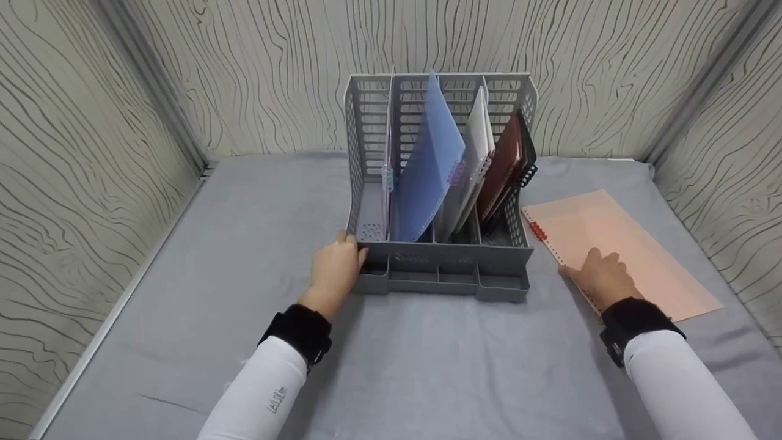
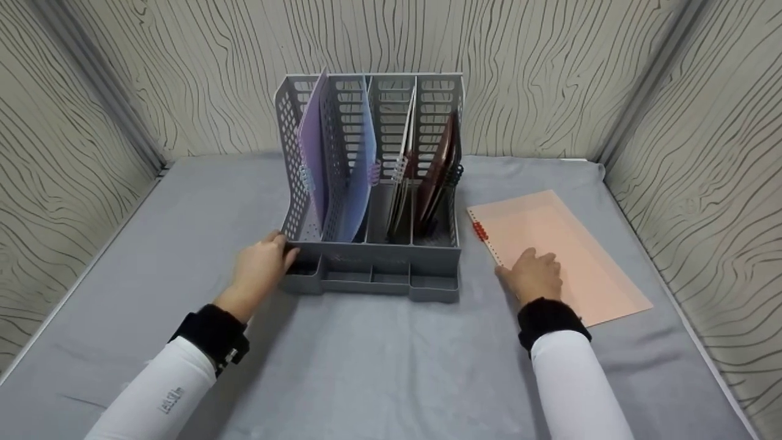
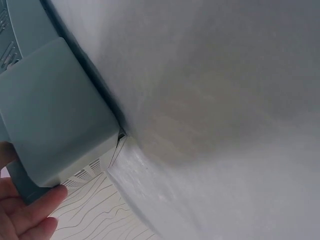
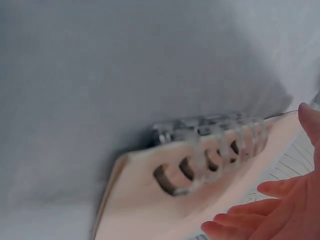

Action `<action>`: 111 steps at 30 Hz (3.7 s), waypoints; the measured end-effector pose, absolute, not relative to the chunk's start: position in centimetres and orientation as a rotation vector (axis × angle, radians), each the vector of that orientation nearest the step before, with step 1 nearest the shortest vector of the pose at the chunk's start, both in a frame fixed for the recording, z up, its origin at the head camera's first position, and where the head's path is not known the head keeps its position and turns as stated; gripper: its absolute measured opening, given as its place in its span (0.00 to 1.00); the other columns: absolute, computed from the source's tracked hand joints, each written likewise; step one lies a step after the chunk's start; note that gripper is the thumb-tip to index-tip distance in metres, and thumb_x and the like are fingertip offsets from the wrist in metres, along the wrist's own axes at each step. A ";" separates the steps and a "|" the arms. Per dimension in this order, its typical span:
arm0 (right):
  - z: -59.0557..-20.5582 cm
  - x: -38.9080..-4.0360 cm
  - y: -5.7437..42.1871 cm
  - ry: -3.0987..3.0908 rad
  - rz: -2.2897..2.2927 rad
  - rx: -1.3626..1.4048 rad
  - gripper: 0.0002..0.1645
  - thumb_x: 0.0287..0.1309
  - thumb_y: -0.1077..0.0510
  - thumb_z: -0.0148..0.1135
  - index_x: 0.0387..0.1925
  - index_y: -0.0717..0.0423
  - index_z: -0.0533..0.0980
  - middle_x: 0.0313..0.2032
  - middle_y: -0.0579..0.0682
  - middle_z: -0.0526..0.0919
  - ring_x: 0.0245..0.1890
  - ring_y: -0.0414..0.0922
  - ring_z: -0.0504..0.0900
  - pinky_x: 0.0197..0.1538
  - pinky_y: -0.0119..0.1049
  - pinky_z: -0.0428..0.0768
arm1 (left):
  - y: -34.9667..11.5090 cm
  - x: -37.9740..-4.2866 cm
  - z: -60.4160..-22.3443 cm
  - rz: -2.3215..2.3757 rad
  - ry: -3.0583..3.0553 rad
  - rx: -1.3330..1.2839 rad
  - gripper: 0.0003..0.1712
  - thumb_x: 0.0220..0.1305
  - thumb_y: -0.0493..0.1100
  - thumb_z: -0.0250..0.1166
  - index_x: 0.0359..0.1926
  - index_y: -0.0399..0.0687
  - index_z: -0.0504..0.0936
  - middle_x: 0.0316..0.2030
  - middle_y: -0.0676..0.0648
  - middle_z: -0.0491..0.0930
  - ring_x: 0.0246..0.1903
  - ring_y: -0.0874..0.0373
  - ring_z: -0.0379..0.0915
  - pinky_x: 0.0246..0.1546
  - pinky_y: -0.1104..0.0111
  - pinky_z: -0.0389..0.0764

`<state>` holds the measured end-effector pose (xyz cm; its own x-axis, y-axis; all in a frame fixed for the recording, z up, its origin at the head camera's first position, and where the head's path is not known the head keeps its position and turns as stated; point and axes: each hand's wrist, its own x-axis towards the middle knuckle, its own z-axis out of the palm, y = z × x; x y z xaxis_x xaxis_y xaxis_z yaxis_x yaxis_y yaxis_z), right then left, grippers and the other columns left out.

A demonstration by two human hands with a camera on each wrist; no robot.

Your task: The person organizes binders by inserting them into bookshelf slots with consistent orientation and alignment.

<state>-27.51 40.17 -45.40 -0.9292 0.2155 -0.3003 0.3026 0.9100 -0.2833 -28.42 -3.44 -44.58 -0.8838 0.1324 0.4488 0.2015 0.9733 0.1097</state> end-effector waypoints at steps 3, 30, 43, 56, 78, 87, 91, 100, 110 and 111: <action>-45.5 -27.5 40.4 2.784 -0.435 0.399 0.50 0.49 0.36 0.48 0.53 0.78 0.50 0.39 0.77 0.58 0.31 0.61 0.64 0.31 0.53 0.67 | -3.3 -28.4 -44.7 -0.222 -2.661 -0.237 0.18 0.51 0.52 0.59 0.25 0.39 0.74 0.30 0.44 0.75 0.16 0.50 0.72 0.13 0.60 0.71; -46.4 -28.8 39.6 3.014 -0.112 0.063 0.13 0.54 0.67 0.38 0.38 0.77 0.57 0.19 0.66 0.69 0.17 0.55 0.71 0.22 0.50 0.71 | -3.5 -28.4 -44.6 -0.189 -2.656 -0.242 0.19 0.51 0.53 0.58 0.27 0.38 0.76 0.38 0.42 0.76 0.18 0.51 0.74 0.14 0.61 0.72; -45.3 -28.0 40.0 3.103 -0.186 0.151 0.21 0.52 0.71 0.37 0.47 0.79 0.47 0.20 0.73 0.67 0.20 0.65 0.71 0.19 0.53 0.69 | -3.4 -28.5 -44.7 -0.214 -2.620 -0.259 0.19 0.50 0.52 0.60 0.26 0.37 0.75 0.35 0.42 0.77 0.18 0.50 0.74 0.15 0.59 0.72; -42.2 -26.1 40.2 3.370 -0.004 0.188 0.26 0.51 0.73 0.37 0.53 0.81 0.46 0.28 0.82 0.63 0.15 0.65 0.70 0.14 0.54 0.66 | -3.4 -28.4 -44.7 -0.189 -2.659 -0.245 0.19 0.52 0.52 0.58 0.26 0.39 0.74 0.33 0.44 0.76 0.16 0.53 0.73 0.14 0.62 0.72; -37.6 -24.6 36.8 3.620 -0.185 0.044 0.24 0.52 0.71 0.39 0.52 0.76 0.51 0.24 0.75 0.68 0.16 0.69 0.68 0.15 0.58 0.64 | -3.7 -28.3 -44.9 -0.202 -2.623 -0.242 0.19 0.51 0.52 0.59 0.26 0.38 0.75 0.33 0.44 0.76 0.16 0.51 0.73 0.14 0.60 0.71; -36.6 -23.9 35.2 3.631 -0.351 0.008 0.32 0.49 0.66 0.46 0.56 0.74 0.50 0.18 0.74 0.69 0.13 0.67 0.68 0.12 0.55 0.63 | -3.7 -28.3 -45.0 -0.197 -2.604 -0.246 0.19 0.51 0.52 0.59 0.25 0.38 0.74 0.35 0.43 0.77 0.16 0.52 0.73 0.13 0.61 0.71; -36.3 -23.7 34.4 3.652 -0.442 0.010 0.30 0.50 0.65 0.43 0.55 0.72 0.52 0.18 0.72 0.69 0.13 0.65 0.68 0.12 0.54 0.62 | -3.6 -28.4 -45.0 -0.212 -2.590 -0.255 0.18 0.50 0.52 0.59 0.24 0.39 0.74 0.31 0.44 0.76 0.15 0.52 0.72 0.13 0.61 0.71; -35.9 -23.0 33.1 3.675 -0.616 -0.036 0.28 0.50 0.66 0.42 0.55 0.70 0.54 0.14 0.68 0.68 0.11 0.62 0.67 0.12 0.52 0.60 | -3.4 -28.4 -45.1 -0.214 -2.590 -0.257 0.18 0.50 0.52 0.59 0.24 0.39 0.74 0.28 0.45 0.75 0.15 0.52 0.72 0.13 0.60 0.70; -34.7 -21.8 31.8 3.698 -0.660 -0.110 0.28 0.48 0.67 0.43 0.54 0.72 0.55 0.09 0.60 0.63 0.07 0.53 0.62 0.09 0.46 0.58 | -3.4 -28.4 -45.0 -0.201 -2.603 -0.258 0.19 0.50 0.52 0.59 0.25 0.39 0.74 0.32 0.45 0.76 0.15 0.52 0.72 0.13 0.62 0.71; -34.7 -21.7 31.7 3.701 -0.664 -0.110 0.28 0.49 0.67 0.43 0.54 0.72 0.55 0.08 0.60 0.63 0.06 0.52 0.61 0.08 0.46 0.57 | -3.4 -28.4 -45.0 -0.201 -2.605 -0.258 0.19 0.50 0.52 0.59 0.25 0.38 0.74 0.33 0.44 0.76 0.15 0.52 0.72 0.13 0.62 0.71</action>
<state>-21.69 31.73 -34.66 -0.8122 0.0504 0.5812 -0.1548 0.9419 -0.2980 -28.36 -3.35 -45.05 -0.8514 0.1445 0.5042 0.2200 0.9710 0.0933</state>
